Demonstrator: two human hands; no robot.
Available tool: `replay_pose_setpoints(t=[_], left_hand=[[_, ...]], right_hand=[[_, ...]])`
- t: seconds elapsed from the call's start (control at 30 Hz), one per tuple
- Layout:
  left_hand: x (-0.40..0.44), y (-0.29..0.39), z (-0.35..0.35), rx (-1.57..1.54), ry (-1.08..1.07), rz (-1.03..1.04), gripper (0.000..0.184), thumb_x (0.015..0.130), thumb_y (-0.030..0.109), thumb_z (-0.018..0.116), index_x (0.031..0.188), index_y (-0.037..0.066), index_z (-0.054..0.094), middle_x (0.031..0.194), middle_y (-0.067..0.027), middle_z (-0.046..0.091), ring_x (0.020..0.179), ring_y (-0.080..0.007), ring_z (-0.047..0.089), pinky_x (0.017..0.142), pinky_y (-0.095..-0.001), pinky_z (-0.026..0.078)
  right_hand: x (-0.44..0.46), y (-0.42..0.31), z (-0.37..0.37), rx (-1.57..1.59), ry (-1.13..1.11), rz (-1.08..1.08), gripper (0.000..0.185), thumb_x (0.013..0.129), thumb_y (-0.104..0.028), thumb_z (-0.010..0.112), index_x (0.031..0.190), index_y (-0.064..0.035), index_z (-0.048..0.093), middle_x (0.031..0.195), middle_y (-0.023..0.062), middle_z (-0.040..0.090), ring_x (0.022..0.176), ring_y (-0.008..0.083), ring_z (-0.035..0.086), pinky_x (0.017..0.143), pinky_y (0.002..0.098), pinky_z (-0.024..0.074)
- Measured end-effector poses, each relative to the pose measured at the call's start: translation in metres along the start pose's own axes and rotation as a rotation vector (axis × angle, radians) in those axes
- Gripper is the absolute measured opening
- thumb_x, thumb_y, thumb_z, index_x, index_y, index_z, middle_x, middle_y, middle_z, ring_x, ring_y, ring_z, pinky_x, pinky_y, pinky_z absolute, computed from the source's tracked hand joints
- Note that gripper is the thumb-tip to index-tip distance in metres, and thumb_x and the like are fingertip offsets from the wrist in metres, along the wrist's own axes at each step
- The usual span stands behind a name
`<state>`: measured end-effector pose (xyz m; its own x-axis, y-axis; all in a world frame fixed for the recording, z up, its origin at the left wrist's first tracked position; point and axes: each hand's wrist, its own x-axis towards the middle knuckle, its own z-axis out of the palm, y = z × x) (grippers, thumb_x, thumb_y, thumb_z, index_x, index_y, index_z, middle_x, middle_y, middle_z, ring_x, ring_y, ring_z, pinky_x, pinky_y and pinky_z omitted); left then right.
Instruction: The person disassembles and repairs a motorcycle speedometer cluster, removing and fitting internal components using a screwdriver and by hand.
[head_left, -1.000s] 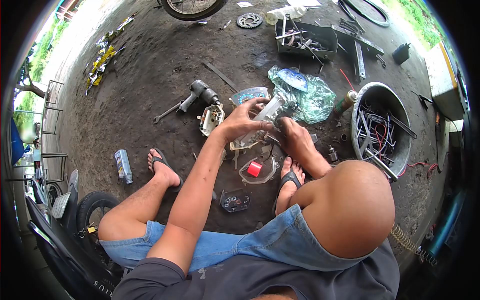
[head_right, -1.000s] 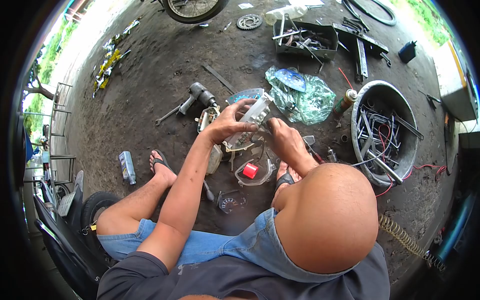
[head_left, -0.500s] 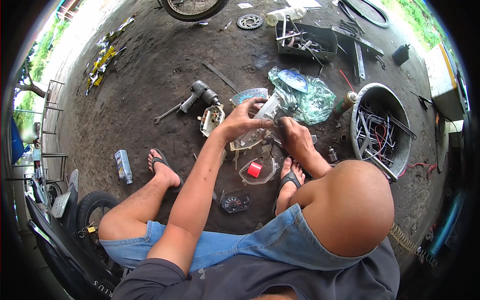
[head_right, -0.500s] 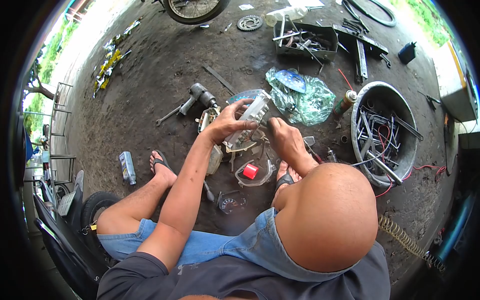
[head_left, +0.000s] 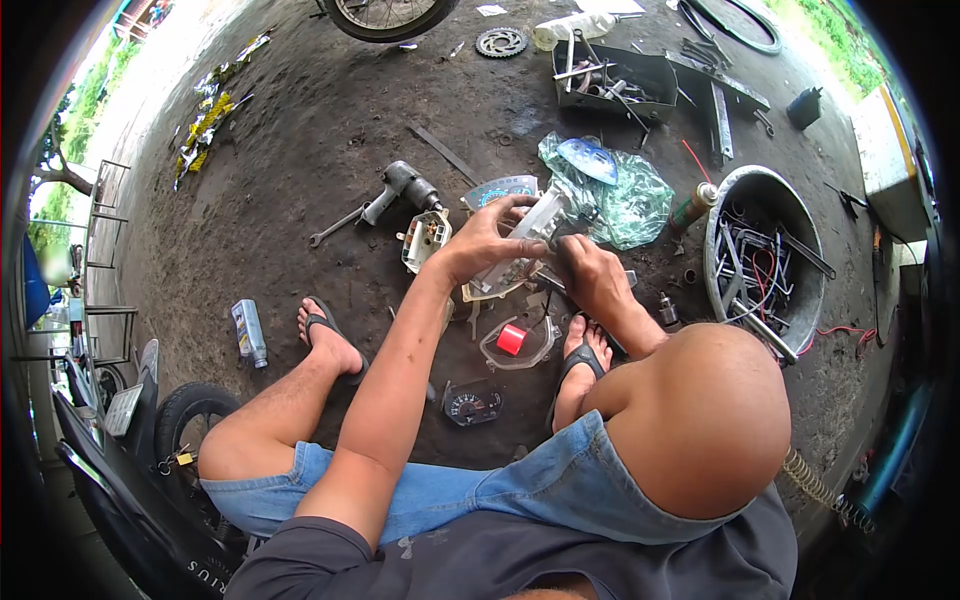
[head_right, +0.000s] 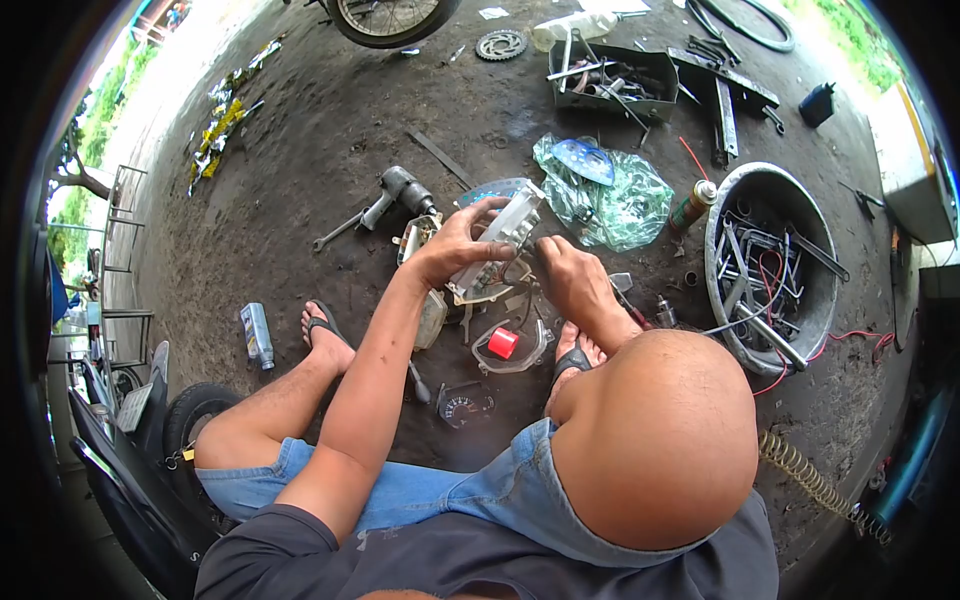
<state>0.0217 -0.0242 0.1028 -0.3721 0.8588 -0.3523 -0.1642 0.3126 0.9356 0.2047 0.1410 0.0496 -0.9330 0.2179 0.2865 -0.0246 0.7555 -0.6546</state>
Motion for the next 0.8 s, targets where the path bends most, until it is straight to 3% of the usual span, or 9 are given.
replay_pose_setpoints(t=[0.07,0.17,0.2,0.27,0.3,0.4,0.53,0.67,0.8], left_hand=[[-0.001,0.000,0.001,0.021,0.005,-0.008,0.109,0.071,0.039,0.100,0.157,0.003,0.045,0.142,-0.0186,0.060,0.127,-0.0287,0.062,0.107,-0.0426,0.052],[-0.001,-0.004,-0.002,0.027,-0.025,-0.001,0.108,0.070,0.040,0.100,0.157,0.003,0.046,0.142,-0.0180,0.061,0.128,-0.0285,0.062,0.107,-0.0433,0.052],[-0.001,-0.007,-0.004,-0.003,-0.029,0.029,0.109,0.070,0.042,0.100,0.156,0.003,0.048,0.138,-0.0187,0.064,0.125,-0.0288,0.064,0.105,-0.0426,0.053],[-0.002,-0.010,-0.004,-0.035,-0.033,0.056,0.109,0.069,0.044,0.101,0.156,0.004,0.050,0.134,-0.0194,0.066,0.121,-0.0291,0.066,0.103,-0.0419,0.054],[-0.002,-0.010,-0.004,-0.034,-0.030,0.051,0.110,0.068,0.043,0.101,0.156,0.004,0.049,0.135,-0.0195,0.066,0.123,-0.0294,0.066,0.104,-0.0424,0.054],[-0.001,-0.008,-0.004,-0.029,-0.020,0.036,0.110,0.068,0.043,0.101,0.157,0.004,0.049,0.135,-0.0199,0.066,0.124,-0.0298,0.065,0.105,-0.0429,0.053],[0.001,-0.010,-0.006,0.000,0.001,0.036,0.109,0.069,0.042,0.101,0.157,0.004,0.048,0.137,-0.0206,0.065,0.123,-0.0300,0.066,0.103,-0.0426,0.055],[-0.001,-0.007,-0.002,-0.023,0.006,0.053,0.109,0.070,0.043,0.100,0.157,0.004,0.048,0.138,-0.0212,0.064,0.122,-0.0300,0.066,0.101,-0.0425,0.056],[0.000,-0.010,-0.008,-0.013,-0.031,0.040,0.111,0.069,0.046,0.100,0.158,0.004,0.047,0.138,-0.0212,0.063,0.121,-0.0299,0.067,0.099,-0.0427,0.057]], right_hand=[[-0.001,0.004,0.006,0.016,-0.046,0.028,0.017,0.100,-0.014,0.070,0.109,-0.0021,0.064,0.095,0.0222,0.068,0.084,0.0473,0.067,0.069,0.0518,0.0535],[0.004,0.002,-0.002,0.383,-0.118,0.204,0.027,0.104,-0.024,0.069,0.110,0.0014,0.066,0.069,0.0148,0.060,0.065,0.0303,0.066,0.059,0.0451,0.0505],[0.006,0.006,0.000,0.611,-0.170,0.327,0.035,0.108,-0.032,0.066,0.109,0.0033,0.067,0.067,0.0067,0.058,0.059,0.0202,0.057,0.056,0.0385,0.0464],[0.010,0.006,-0.017,1.067,-0.413,0.757,0.041,0.110,-0.036,0.063,0.103,0.0048,0.068,0.074,0.0034,0.063,0.062,0.0149,0.056,0.058,0.0358,0.0462],[0.010,0.015,-0.014,1.085,-0.458,0.708,0.045,0.111,-0.038,0.062,0.105,0.0054,0.070,0.081,0.0043,0.069,0.066,0.0143,0.058,0.063,0.0359,0.0496],[0.012,0.020,-0.007,0.651,-0.352,0.377,0.045,0.110,-0.040,0.063,0.113,0.0049,0.069,0.082,0.0082,0.070,0.072,0.0171,0.064,0.068,0.0389,0.0537],[0.008,-0.006,-0.010,0.360,-0.095,0.185,0.030,0.104,-0.025,0.071,0.113,0.0037,0.068,0.092,0.0233,0.075,0.082,0.0310,0.074,0.075,0.0457,0.0556],[0.002,-0.008,-0.002,0.149,-0.021,0.113,0.022,0.100,-0.019,0.075,0.107,0.0012,0.068,0.089,0.0233,0.073,0.078,0.0353,0.073,0.070,0.0465,0.0548],[0.009,-0.013,-0.017,0.507,-0.234,0.373,0.026,0.105,-0.023,0.067,0.105,0.0027,0.067,0.082,0.0269,0.069,0.074,0.0419,0.069,0.067,0.0471,0.0523]])
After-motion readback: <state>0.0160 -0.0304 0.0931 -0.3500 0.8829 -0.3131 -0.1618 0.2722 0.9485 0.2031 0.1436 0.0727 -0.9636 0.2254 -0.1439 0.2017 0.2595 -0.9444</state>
